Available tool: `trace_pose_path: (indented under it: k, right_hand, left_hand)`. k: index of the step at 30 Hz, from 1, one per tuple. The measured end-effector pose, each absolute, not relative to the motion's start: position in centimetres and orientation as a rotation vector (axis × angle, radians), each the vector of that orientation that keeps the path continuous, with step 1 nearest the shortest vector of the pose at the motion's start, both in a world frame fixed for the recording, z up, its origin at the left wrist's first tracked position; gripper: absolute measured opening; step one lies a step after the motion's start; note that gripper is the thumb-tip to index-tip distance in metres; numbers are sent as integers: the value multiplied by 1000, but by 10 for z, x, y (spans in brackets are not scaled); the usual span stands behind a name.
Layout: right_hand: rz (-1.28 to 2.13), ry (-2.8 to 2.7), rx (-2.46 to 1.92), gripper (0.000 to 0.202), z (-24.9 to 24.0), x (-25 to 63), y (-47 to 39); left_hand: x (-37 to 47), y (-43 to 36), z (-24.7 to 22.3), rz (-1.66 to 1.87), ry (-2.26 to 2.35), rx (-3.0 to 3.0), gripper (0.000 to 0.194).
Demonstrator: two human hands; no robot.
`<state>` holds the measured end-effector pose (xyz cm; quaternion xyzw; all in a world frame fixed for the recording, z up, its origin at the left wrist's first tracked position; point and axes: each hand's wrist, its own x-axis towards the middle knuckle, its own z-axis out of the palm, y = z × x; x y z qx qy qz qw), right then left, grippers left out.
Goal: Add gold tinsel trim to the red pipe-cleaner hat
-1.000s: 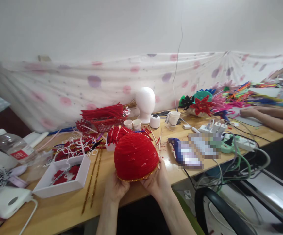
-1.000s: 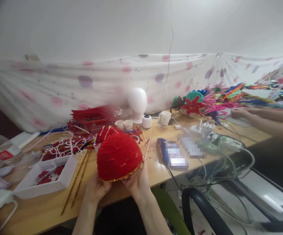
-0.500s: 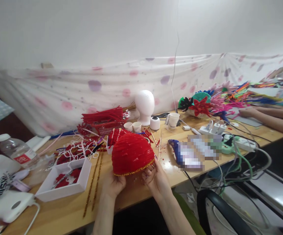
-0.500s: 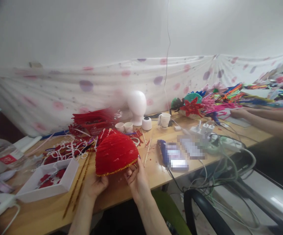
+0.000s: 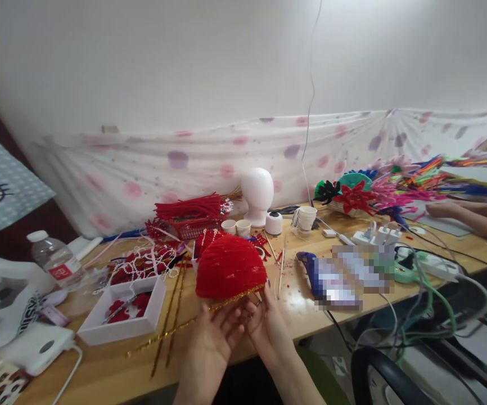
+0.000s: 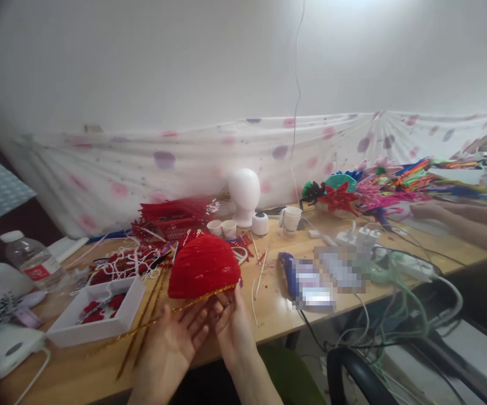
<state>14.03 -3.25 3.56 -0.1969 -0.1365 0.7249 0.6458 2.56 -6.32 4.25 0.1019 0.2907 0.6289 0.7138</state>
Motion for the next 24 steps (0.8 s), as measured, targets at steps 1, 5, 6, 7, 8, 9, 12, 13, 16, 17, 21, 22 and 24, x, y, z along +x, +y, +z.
trace_pose_path:
  k: [1, 5, 6, 7, 8, 9, 12, 13, 16, 17, 21, 22, 24]
  right_hand:
    - [1664, -304, -463, 33, 35, 138, -35]
    - [1661, -362, -558, 44, 32, 137, -42]
    - [1645, -398, -596, 44, 30, 140, -43]
    - [1626, -440, -639, 44, 29, 144, -43]
    - [1598, -483, -685, 43, 27, 150, -44]
    - [1562, -518, -727, 43, 26, 156, -45]
    - [1339, -610, -829, 38, 26, 178, -51]
    - [1193, -697, -874, 32, 28, 184, -54]
    - [700, -1050, -1001, 12, 35, 194, -59]
    - [562, -1139, -1034, 8, 37, 195, -60]
    - [301, -1272, -1160, 5, 36, 192, -58]
    - [305, -1296, -1191, 5, 35, 191, -56]
    - [385, -1321, -1231, 5, 31, 189, -54]
  left_hand:
    - [34, -66, 43, 1431, 666, 259, 23]
    - [54, -66, 48, 1645, 784, 297, 20]
    - [55, -65, 49, 1679, 810, 281, 20]
    - [54, -64, 50, 1701, 828, 264, 19]
    - [54, -63, 50, 1712, 838, 250, 19]
    - [53, -63, 50, 1718, 844, 239, 19]
    - [52, -63, 47, 1719, 852, 228, 20]
    - [53, -63, 46, 1719, 852, 228, 20]
    - [58, -63, 42, 1713, 854, 229, 23]
    - [60, -64, 41, 1708, 857, 229, 26]
    - [64, -66, 37, 1684, 864, 236, 35]
    - [64, -66, 35, 1681, 865, 238, 36]
    - [63, -66, 33, 1683, 866, 255, 38]
